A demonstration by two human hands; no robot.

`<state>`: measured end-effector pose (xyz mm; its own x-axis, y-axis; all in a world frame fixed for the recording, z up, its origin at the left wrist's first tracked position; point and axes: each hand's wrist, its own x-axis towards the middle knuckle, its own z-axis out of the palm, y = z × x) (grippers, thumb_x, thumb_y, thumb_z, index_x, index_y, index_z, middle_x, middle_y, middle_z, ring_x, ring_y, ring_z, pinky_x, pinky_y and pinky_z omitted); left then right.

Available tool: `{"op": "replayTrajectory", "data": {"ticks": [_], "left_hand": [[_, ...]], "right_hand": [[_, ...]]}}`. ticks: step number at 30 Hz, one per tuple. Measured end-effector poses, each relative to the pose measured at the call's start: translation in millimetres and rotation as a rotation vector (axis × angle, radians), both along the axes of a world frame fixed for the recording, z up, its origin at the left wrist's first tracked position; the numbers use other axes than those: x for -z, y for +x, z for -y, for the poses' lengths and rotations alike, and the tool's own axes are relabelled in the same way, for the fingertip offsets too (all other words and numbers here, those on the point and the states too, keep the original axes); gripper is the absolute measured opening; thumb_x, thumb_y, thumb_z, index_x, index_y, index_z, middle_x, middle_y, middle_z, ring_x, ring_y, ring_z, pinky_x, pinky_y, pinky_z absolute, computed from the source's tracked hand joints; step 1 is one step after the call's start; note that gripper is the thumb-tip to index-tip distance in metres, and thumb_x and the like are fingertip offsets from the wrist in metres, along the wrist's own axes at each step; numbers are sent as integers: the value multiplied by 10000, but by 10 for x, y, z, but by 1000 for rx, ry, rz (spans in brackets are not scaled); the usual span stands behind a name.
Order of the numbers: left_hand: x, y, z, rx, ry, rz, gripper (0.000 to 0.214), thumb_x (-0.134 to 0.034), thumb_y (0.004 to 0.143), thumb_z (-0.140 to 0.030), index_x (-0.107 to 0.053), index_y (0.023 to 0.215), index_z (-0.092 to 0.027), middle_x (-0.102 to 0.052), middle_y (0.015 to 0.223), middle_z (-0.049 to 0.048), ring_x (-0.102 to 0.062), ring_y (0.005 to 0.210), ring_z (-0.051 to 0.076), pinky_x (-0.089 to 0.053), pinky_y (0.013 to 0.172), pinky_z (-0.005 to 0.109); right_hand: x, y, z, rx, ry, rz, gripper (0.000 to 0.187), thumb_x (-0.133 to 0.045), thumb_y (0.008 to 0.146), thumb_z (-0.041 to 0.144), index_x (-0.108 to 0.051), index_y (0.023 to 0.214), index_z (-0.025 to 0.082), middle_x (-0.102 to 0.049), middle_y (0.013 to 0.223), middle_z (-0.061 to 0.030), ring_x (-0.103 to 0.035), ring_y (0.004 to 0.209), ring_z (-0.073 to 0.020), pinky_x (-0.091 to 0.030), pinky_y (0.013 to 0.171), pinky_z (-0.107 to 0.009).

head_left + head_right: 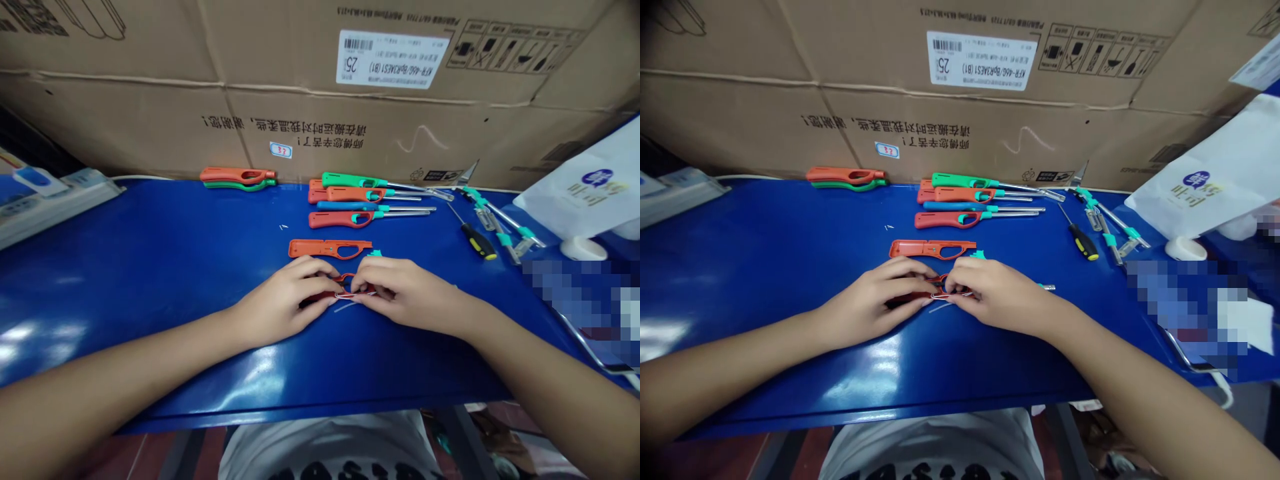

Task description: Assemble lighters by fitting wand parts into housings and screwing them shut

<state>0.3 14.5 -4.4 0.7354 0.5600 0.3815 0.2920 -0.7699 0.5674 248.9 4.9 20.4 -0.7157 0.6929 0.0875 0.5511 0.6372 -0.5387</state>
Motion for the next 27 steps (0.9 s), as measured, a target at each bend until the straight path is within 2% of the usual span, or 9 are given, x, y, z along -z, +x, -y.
{"op": "replayTrajectory", "data": {"ticks": [5,9,14,18,24,27], "left_hand": [[-26,3,13,-8,-66,-11,181,-566,984,-156,-724,1067,-190,-663,1157,86,-634,1119,202,-525,998,342],[-36,-3,15,-7,-102,-26,192,-565,979,-157,-729,1067,-204,-662,1173,85,-631,1138,213,-527,1003,357],[-22,-10,8,-3,-86,-21,187,-579,978,-161,-730,1082,-197,-659,1201,92,-626,1160,213,-526,1015,357],[-20,-7,12,0,-47,-28,183,-573,977,-156,-727,1071,-189,-663,1201,94,-632,1143,214,-539,1000,358],[-25,-7,24,4,-17,-37,180,-563,984,-166,-725,1058,-191,-664,1203,93,-634,1138,213,-552,978,349],[-15,-14,22,2,-2,-16,163,-573,983,-160,-719,1051,-186,-663,1209,92,-635,1150,205,-551,980,333]], "right_hand": [[-23,35,-3,-46,-25,57,128,-543,1009,244,-657,969,200,-646,975,-49,-617,871,-161,-467,760,-280],[-27,24,-10,-51,-28,16,166,-529,1012,224,-680,948,200,-663,959,-52,-623,874,-165,-470,789,-294],[-5,1,-27,59,-124,-89,116,-607,950,184,-701,884,199,-650,834,-6,-563,712,-114,-425,660,-249],[2,-1,-39,166,-219,-84,126,-608,924,195,-709,851,207,-584,717,24,-471,589,-92,-373,574,-242],[-16,13,-46,229,-395,-91,45,-629,898,239,-671,898,224,-500,607,72,-399,499,-77,-322,482,-224],[-29,21,-48,212,-401,-87,66,-623,896,238,-671,854,222,-504,617,62,-420,515,-81,-339,486,-222]]}}
